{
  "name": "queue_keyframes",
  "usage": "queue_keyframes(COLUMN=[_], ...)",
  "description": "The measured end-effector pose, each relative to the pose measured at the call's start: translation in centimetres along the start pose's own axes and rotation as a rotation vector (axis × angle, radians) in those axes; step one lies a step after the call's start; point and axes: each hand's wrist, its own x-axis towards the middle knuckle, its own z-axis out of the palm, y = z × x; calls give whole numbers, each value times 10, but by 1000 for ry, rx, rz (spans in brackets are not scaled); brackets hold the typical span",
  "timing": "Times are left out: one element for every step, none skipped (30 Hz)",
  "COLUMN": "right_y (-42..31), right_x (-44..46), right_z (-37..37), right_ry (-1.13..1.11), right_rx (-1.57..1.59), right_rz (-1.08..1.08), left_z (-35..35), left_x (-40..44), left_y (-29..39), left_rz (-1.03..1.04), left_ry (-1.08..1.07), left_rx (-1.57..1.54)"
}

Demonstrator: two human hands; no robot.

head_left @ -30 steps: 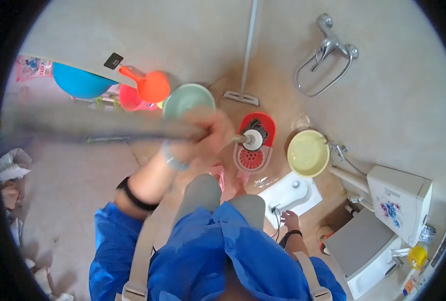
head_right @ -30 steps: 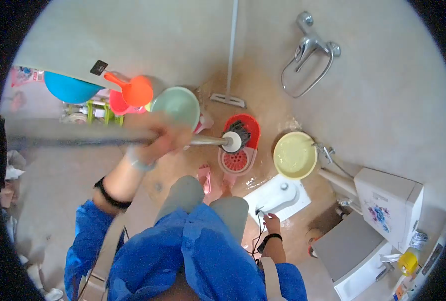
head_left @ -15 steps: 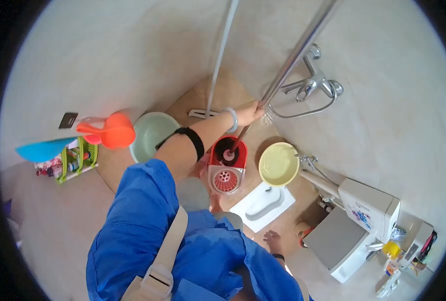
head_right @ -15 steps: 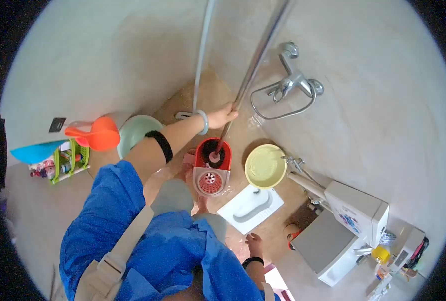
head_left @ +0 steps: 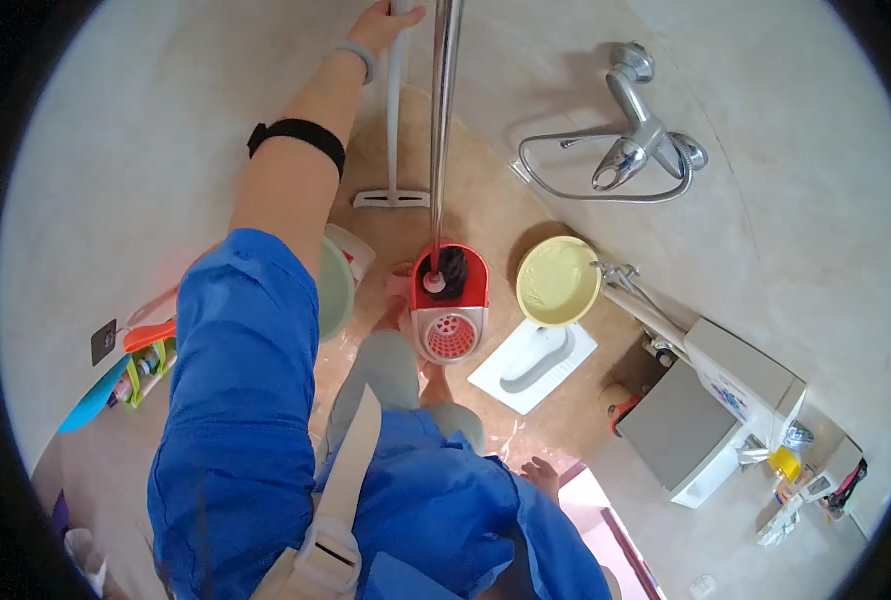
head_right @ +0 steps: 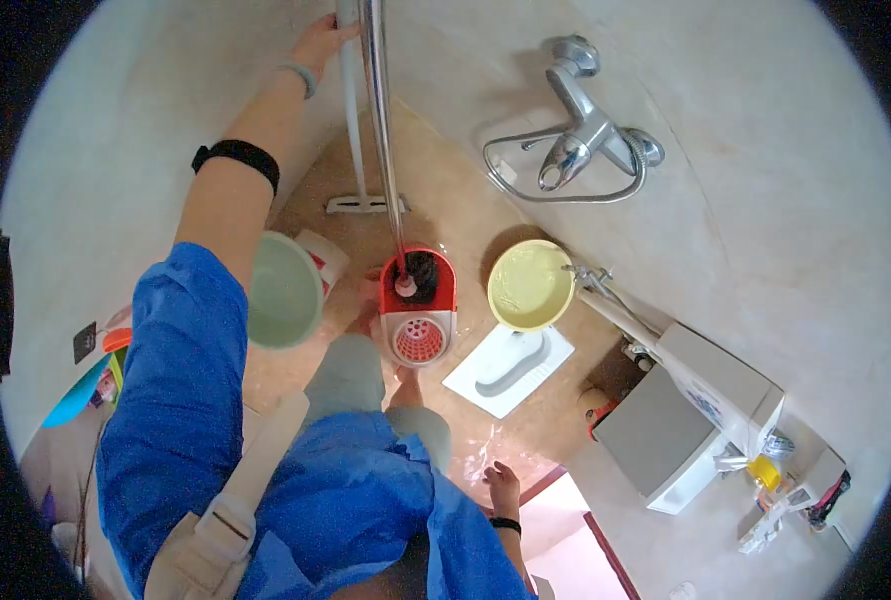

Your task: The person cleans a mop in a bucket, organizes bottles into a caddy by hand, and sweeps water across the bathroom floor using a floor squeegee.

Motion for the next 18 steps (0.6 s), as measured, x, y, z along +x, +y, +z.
queue_keyframes(right_y=[-3,-8,-10,-15,-21,-32,-43,-50,-49,-49,-54,-63,-70,-77,-91,-102,-115,-126], right_x=[-1,0,4,6,13,16,18,21,33,45,57,66,73,79,84,88,91,95], right_z=[1,3,2,0,-2,-1,-2,-5,-12,-20,-26,-30,-32,-36,-42,-45,-49,-55], right_ry=[9,15,11,-11,-35,-43,-45,-47,-74,-87,-130,-175,-189,-206,-214,-239,-251,-268], right_rx=[-40,-80,-87,-89,-91,-97,-148,-201,-283,-290,-337,-389,-351,-319,-451,-490,-512,-543], right_rz=[-15,-32,-34,-62,-95,-106,-139,-172,-248,-259,-277,-300,-352,-406,-470,-496,-507,-518], left_z=[-1,-18,-38,-53,-59,-63,-68,-77,-88,-99,-106,-113,-119,-126,-130,-134,-131,-131], left_x=[-4,-13,-28,-41,-51,-63,-77,-95,-117,-139,-162,-186,-208,-231,-255,-279,-305,-329], left_y=[-2,26,65,88,89,87,84,87,93,101,111,122,134,147,162,175,185,198], left_rz=[-377,-380,-559,-736,-736,-751,-763,-762,-833,-903,-903,-886,-867,-871,-888,-910,-959,-1019], left_ry=[-81,-74,-22,34,48,164,282,301,350,398,418,505,596,631,704,780,798,819], left_rx=[-726,-725,-691,-652,-649,-682,-713,-706,-697,-688,-679,-635,-589,-578,-495,-407,-318,-227])
